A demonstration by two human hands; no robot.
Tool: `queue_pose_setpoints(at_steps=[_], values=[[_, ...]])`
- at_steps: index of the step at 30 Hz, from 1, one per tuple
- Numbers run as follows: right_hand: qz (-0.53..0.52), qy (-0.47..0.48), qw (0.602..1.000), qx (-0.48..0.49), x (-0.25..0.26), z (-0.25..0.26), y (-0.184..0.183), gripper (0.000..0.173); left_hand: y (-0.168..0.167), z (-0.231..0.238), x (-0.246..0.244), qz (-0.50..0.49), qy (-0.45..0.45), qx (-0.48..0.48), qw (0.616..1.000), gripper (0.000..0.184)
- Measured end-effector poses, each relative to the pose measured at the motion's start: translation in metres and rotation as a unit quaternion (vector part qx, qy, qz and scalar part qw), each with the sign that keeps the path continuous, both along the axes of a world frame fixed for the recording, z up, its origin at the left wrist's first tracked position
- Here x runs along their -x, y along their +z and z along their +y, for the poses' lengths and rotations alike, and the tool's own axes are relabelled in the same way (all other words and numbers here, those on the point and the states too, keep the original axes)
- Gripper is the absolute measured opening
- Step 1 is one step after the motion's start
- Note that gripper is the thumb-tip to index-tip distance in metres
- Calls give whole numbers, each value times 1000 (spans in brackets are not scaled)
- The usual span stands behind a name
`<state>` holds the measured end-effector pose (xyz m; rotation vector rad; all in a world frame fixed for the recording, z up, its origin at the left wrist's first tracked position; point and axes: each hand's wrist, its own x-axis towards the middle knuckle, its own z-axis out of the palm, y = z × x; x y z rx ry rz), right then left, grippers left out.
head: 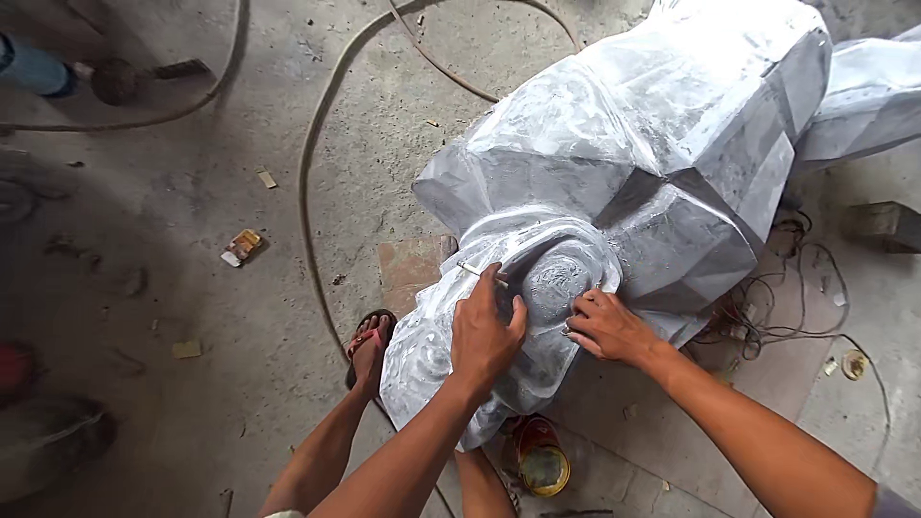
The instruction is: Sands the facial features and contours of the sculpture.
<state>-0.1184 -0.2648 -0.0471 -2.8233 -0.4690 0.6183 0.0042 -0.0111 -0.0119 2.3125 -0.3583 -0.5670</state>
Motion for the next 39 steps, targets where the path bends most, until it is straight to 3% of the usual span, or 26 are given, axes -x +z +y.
queue_pose_setpoints(at_steps=[3, 6, 9, 11, 14, 16, 18, 20, 22, 25, 27, 30, 32, 34, 36, 39], values=[[-18, 48, 999, -16, -8, -14, -1, 30, 1, -2, -1, -7, -6, 1, 1000, 55], [-49, 20, 999, 2, -13, -40, 17, 30, 2, -2, 0, -11, -5, -4, 1000, 54], [-57, -25, 998, -4, 5, -17, 0, 20, -2, -1, 1, -15, -7, -4, 1000, 54], [-22, 4, 1000, -15, 7, -1, -8, 16, -2, -3, 2, -15, 2, -2, 1000, 56], [-23, 47, 997, -56, -11, -28, 1, 17, 0, -3, 0, -12, 11, -1, 1000, 54], [-68, 10, 997, -33, -11, -47, 12, 21, 0, -1, 1, -11, 17, 5, 1000, 53], [-98, -43, 994, -2, 3, -36, 9, 20, 2, 0, 2, -7, 11, 5, 1000, 53], [-82, -60, 995, -7, 12, -12, -2, 17, 1, -1, 1, -9, 6, 5, 1000, 53], [-47, -10, 999, -12, 6, -4, -6, 17, 0, 0, 1, -16, 8, 1, 1000, 53], [-37, 35, 998, -41, -14, -37, 6, 22, 1, -1, 0, -17, 13, 1, 1000, 54], [-63, 3, 998, -7, -9, -45, 11, 21, 0, 0, 1, -11, 12, 1, 1000, 54], [-72, -35, 997, -3, 7, -17, -2, 14, -1, -1, 2, -12, 12, 6, 1000, 54], [-32, 9, 999, -12, 1, -4, -5, 15, 0, 1, 2, -16, 16, 4, 1000, 54], [-3, 46, 998, -36, -11, -23, 6, 19, 1, 1, 3, -13, 19, 6, 1000, 56], [-31, 30, 998, -44, -16, -48, 16, 24, -3, 2, 3, -11, 23, 14, 1000, 56], [-61, -38, 997, -10, 1, -30, 8, 18, -4, 4, 4, 0, 24, 17, 1000, 57]])
